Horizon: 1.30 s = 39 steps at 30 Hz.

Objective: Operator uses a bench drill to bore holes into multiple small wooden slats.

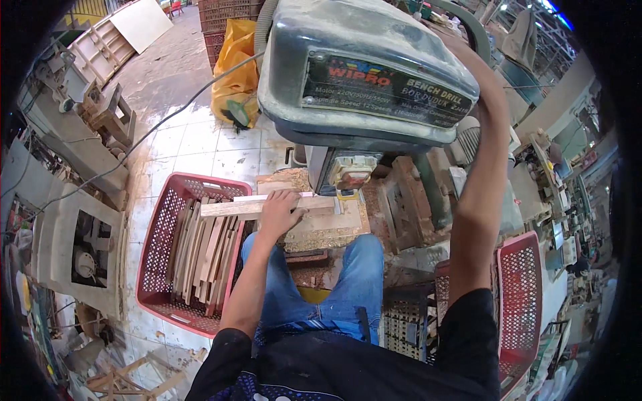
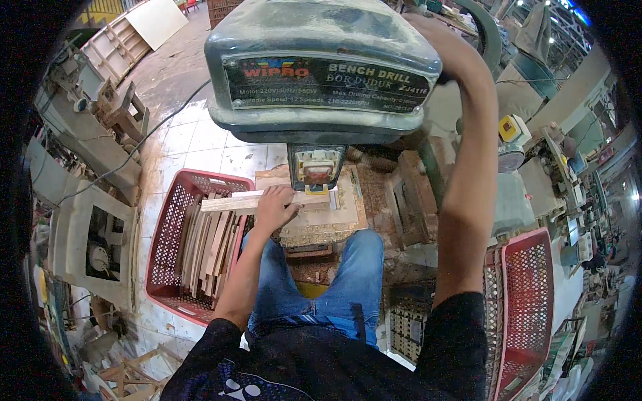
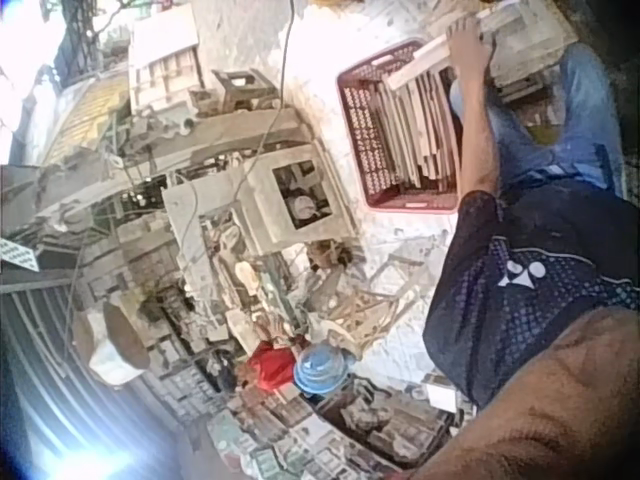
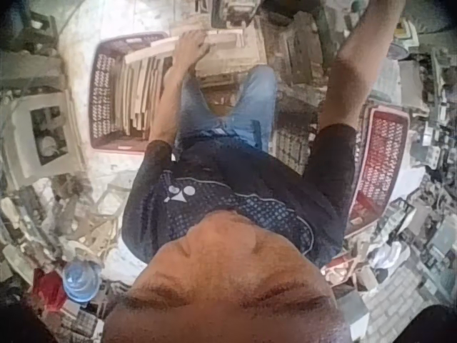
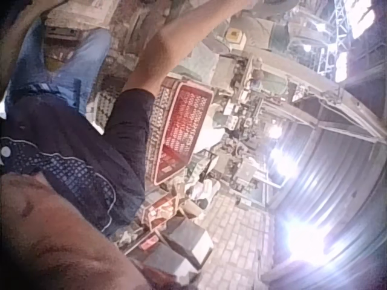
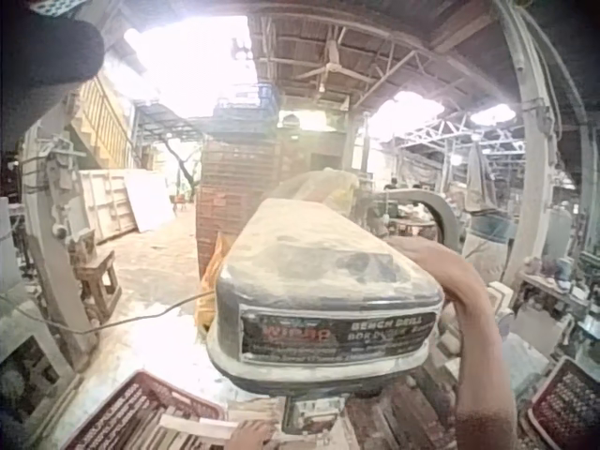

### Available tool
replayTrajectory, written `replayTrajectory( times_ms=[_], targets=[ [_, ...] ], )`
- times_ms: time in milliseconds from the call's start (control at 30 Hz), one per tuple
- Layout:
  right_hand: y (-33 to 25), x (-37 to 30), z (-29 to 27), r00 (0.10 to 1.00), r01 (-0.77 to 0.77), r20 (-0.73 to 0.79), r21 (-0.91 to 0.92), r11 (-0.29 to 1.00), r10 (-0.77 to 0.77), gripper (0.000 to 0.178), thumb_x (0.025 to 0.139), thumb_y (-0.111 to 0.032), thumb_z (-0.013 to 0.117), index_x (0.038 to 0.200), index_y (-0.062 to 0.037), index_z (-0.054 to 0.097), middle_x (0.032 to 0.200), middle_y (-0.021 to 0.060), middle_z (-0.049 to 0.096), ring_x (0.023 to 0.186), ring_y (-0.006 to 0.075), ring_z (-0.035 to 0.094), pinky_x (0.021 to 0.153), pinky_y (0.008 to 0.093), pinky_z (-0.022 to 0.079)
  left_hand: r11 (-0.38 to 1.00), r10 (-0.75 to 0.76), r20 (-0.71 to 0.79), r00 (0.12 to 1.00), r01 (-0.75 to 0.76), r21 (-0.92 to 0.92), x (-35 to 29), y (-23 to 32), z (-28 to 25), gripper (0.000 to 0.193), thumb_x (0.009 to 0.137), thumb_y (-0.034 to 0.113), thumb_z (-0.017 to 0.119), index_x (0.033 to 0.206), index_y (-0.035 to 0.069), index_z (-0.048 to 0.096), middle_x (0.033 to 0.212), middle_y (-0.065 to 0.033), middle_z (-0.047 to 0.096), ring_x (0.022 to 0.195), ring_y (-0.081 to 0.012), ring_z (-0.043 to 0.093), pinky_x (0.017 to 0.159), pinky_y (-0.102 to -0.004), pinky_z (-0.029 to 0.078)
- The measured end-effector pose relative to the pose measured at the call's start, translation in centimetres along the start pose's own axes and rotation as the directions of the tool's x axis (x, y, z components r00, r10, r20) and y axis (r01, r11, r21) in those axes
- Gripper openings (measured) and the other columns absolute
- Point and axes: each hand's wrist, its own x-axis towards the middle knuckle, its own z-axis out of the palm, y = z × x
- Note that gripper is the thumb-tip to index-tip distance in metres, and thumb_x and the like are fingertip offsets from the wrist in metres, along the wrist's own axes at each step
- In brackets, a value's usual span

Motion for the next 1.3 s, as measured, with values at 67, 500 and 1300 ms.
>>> replayTrajectory(
  times_ms=[67,500,1300],
  targets=[
    [-3.1,-4.1,1.9,0.997,0.043,-0.049,-0.372,0.927,-0.065,0.044,0.098,-0.021,0.060,0.136,0.0003,0.057,0.132,0.0138,0.063,0.118,0.0210,0.060,0.099,0.0303,0.046,1.000,-0.023,-0.012,1.000,0.023,0.008,-0.7,-0.5,-0.5,0.038,0.076,0.030,0.077,0.104,0.007,0.068,0.110,-0.0079,0.069,0.109,-0.0288,0.061,0.099,-0.0420,0.045],
    [-2.7,-20.6,17.4,0.839,-0.537,-0.252,-0.228,0.812,0.483,0.047,0.097,-0.032,0.065,0.133,-0.0019,0.059,0.092,0.0219,0.072,0.086,0.0375,0.072,0.073,0.0433,0.055,0.996,-0.085,0.054,0.995,0.084,0.026,0.2,0.6,-1.2,0.039,0.075,0.028,0.078,0.105,0.006,0.069,0.113,-0.0073,0.069,0.112,-0.0267,0.060,0.102,-0.0409,0.042],
    [10.9,-20.7,30.8,0.651,-0.636,-0.318,0.267,0.724,0.689,0.041,0.085,-0.027,0.069,0.104,0.0096,0.065,0.086,0.0339,0.064,0.081,0.0491,0.065,0.069,0.0475,0.050,0.996,-0.090,0.050,0.995,0.089,0.022,0.0,0.5,-1.1,0.036,0.076,0.026,0.077,0.106,0.007,0.068,0.118,-0.0081,0.068,0.116,-0.0285,0.059,0.106,-0.0436,0.041]
  ],
)
